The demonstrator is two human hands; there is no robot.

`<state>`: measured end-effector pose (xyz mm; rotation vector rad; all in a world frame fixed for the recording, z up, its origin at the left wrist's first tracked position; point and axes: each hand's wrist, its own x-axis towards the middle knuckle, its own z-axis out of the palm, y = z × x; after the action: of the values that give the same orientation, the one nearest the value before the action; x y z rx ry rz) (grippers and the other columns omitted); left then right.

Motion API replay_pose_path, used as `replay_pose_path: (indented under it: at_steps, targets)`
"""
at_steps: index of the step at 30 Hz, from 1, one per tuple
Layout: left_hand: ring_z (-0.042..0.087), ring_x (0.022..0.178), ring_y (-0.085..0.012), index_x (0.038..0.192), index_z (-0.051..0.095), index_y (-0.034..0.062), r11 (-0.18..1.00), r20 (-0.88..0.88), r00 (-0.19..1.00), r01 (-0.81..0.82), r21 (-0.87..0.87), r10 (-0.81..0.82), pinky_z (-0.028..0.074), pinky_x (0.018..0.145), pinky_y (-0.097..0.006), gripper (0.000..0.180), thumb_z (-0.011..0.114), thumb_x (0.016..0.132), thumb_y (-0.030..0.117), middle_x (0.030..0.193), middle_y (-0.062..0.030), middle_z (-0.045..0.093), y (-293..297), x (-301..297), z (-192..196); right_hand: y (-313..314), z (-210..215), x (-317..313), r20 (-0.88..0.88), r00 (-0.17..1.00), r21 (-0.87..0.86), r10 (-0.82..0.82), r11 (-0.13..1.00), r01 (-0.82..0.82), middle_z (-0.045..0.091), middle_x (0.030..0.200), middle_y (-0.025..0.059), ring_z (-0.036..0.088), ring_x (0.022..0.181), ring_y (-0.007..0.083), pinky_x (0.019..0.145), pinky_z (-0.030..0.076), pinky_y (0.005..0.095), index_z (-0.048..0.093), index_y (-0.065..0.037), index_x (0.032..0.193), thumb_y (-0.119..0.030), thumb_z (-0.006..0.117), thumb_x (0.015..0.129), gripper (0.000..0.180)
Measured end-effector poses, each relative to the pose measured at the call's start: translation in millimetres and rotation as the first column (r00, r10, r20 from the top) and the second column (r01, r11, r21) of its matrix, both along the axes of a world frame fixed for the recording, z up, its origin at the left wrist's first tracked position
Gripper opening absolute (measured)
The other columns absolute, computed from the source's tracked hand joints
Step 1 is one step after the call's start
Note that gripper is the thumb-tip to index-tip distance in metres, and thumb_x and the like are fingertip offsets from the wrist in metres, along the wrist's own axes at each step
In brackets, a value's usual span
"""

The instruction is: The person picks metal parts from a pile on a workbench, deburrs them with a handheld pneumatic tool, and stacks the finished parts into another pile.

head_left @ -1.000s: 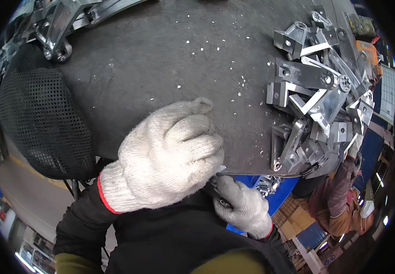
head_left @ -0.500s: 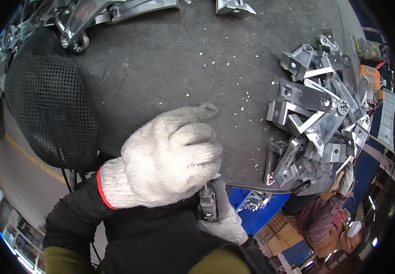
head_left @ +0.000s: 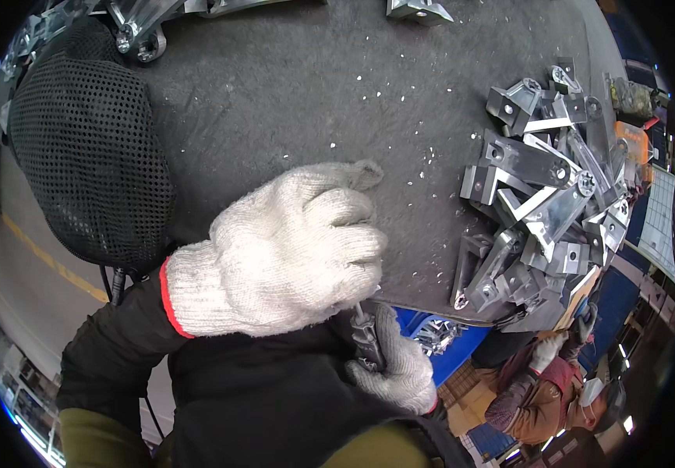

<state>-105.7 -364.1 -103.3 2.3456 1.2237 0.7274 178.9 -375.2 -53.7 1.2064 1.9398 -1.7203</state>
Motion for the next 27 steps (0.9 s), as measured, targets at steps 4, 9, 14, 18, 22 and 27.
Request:
replay_pose_path:
  at_steps: [4, 9, 14, 18, 22, 27]
  targets:
    - [0.059, 0.119, -0.0215, 0.139, 0.047, 0.0142, 0.998, -0.125, 0.99, 0.063, -0.012, -0.064, 0.058, 0.102, -0.041, 0.047, 0.054, 0.096, 0.03, 0.123, -0.0045, 0.057, 3.9, -1.2, 1.7, 11.6, 15.5, -16.8, 0.237, 0.969, -0.068, 0.07, 0.996, -0.055, 0.069, 0.135, 0.0206, 0.074, 0.118, 0.0329, 0.097, 0.061, 0.0387, 0.032, -0.003, 0.161, -0.016, 0.08, 0.09, 0.086]
    - [0.059, 0.118, -0.0214, 0.138, 0.047, 0.0151, 0.999, -0.148, 0.988, 0.043, -0.004, -0.043, 0.058, 0.101, -0.044, 0.043, 0.056, 0.098, 0.03, 0.123, -0.004, 0.057, -1.4, 0.7, 0.4, -26.6, -8.0, 3.6, 0.027, 0.984, -0.078, -0.175, 0.981, 0.176, 0.068, 0.138, 0.0215, 0.073, 0.119, 0.0331, 0.1, 0.06, 0.0384, 0.023, -0.005, 0.166, -0.018, 0.082, 0.09, 0.097]
    - [0.064, 0.112, -0.0228, 0.106, 0.071, 0.0198, 1.0, 0.013, 1.0, 0.004, 0.028, -0.005, 0.056, 0.106, -0.053, 0.027, 0.069, 0.081, 0.03, 0.112, 0.0024, 0.065, -1.5, 1.3, -0.6, -32.7, 3.4, -5.9, -0.17, 0.97, 0.057, -0.176, 0.98, 0.188, 0.072, 0.129, 0.02, 0.077, 0.105, 0.0332, 0.091, 0.063, 0.0389, 0.027, -0.01, 0.168, -0.019, 0.079, 0.093, 0.092]
    - [0.064, 0.117, -0.0228, 0.098, 0.074, 0.0206, 1.0, 0.013, 1.0, -0.009, -0.028, 0.009, 0.046, 0.118, -0.05, 0.03, 0.078, 0.069, 0.028, 0.109, 0.0045, 0.068, 6.9, 10.3, 4.2, -16.6, -9.8, 10.8, -0.128, 0.991, 0.144, -0.03, 0.988, 0.049, 0.072, 0.092, 0.0193, 0.072, 0.077, 0.0402, 0.071, 0.061, 0.0449, 0.043, -0.023, 0.163, -0.027, 0.075, 0.093, 0.077]
    - [0.064, 0.121, -0.0279, 0.115, 0.077, 0.0169, 0.998, -0.057, 0.998, -0.005, -0.069, 0.001, 0.044, 0.118, -0.055, 0.061, 0.09, 0.056, 0.024, 0.122, 0.0005, 0.071, 3.6, 7.7, 17.1, -8.6, 5.2, 30.8, -0.058, 0.997, 0.025, -0.049, 0.998, 0.051, 0.072, 0.097, 0.0183, 0.072, 0.079, 0.0376, 0.073, 0.06, 0.0461, 0.042, -0.027, 0.164, -0.033, 0.074, 0.093, 0.079]
    - [0.067, 0.118, -0.0333, 0.127, 0.072, 0.0019, 0.997, 0.056, 0.997, 0.051, -0.065, -0.047, 0.042, 0.12, -0.056, 0.086, 0.096, 0.045, 0.017, 0.116, -0.0112, 0.074, 8.1, 13.4, 29.8, -36.6, 15.8, 54.3, 0.121, 0.949, 0.092, -0.29, 0.955, 0.281, 0.07, 0.101, 0.015, 0.072, 0.082, 0.0326, 0.076, 0.057, 0.0434, 0.046, -0.02, 0.161, -0.04, 0.085, 0.082, 0.091]
